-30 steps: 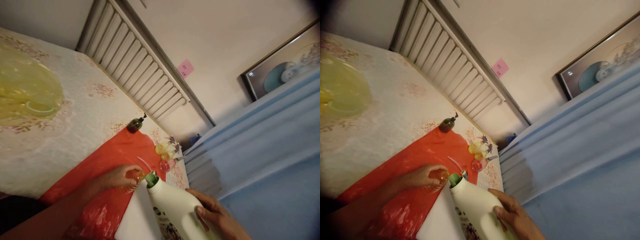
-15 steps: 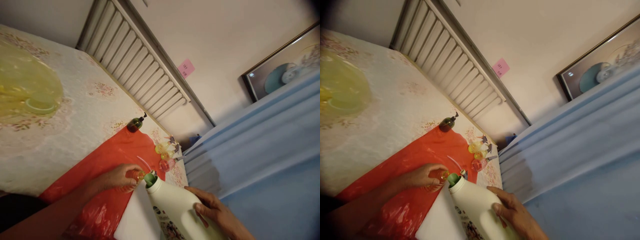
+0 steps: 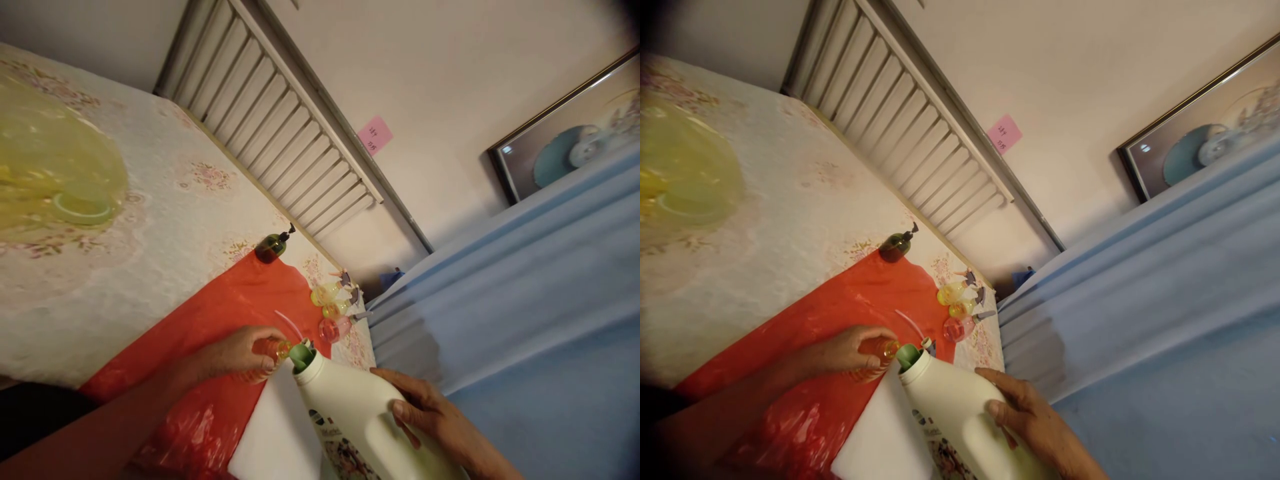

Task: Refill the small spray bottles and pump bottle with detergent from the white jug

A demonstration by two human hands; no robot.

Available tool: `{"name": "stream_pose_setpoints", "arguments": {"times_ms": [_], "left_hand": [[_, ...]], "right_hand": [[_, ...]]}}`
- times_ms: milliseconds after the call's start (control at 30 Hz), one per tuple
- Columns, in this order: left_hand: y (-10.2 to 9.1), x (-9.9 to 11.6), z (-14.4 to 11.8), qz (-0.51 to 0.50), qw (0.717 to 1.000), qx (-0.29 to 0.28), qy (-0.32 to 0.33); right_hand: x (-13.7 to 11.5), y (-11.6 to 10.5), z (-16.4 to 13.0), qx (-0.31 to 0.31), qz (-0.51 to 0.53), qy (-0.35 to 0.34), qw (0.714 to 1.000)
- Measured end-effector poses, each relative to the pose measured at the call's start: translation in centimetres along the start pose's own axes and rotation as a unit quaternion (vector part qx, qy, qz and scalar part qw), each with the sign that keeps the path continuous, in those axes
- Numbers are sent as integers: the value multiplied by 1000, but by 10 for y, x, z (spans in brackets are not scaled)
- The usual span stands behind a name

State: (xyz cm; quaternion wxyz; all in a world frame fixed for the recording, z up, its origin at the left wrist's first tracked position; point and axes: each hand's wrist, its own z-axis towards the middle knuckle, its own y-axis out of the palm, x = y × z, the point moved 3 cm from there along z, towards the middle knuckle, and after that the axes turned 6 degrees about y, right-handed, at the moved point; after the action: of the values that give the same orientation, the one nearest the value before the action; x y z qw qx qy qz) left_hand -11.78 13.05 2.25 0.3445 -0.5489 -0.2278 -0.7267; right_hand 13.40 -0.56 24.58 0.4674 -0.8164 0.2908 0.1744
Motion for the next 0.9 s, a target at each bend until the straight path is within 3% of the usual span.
{"name": "stream_pose_setpoints", "arguments": {"times_ms": [900], "left_hand": [[1,3,0,-2,1000,13,-17]], "right_hand": [[-20,-7,1,-15,-51,-8,999]]}}
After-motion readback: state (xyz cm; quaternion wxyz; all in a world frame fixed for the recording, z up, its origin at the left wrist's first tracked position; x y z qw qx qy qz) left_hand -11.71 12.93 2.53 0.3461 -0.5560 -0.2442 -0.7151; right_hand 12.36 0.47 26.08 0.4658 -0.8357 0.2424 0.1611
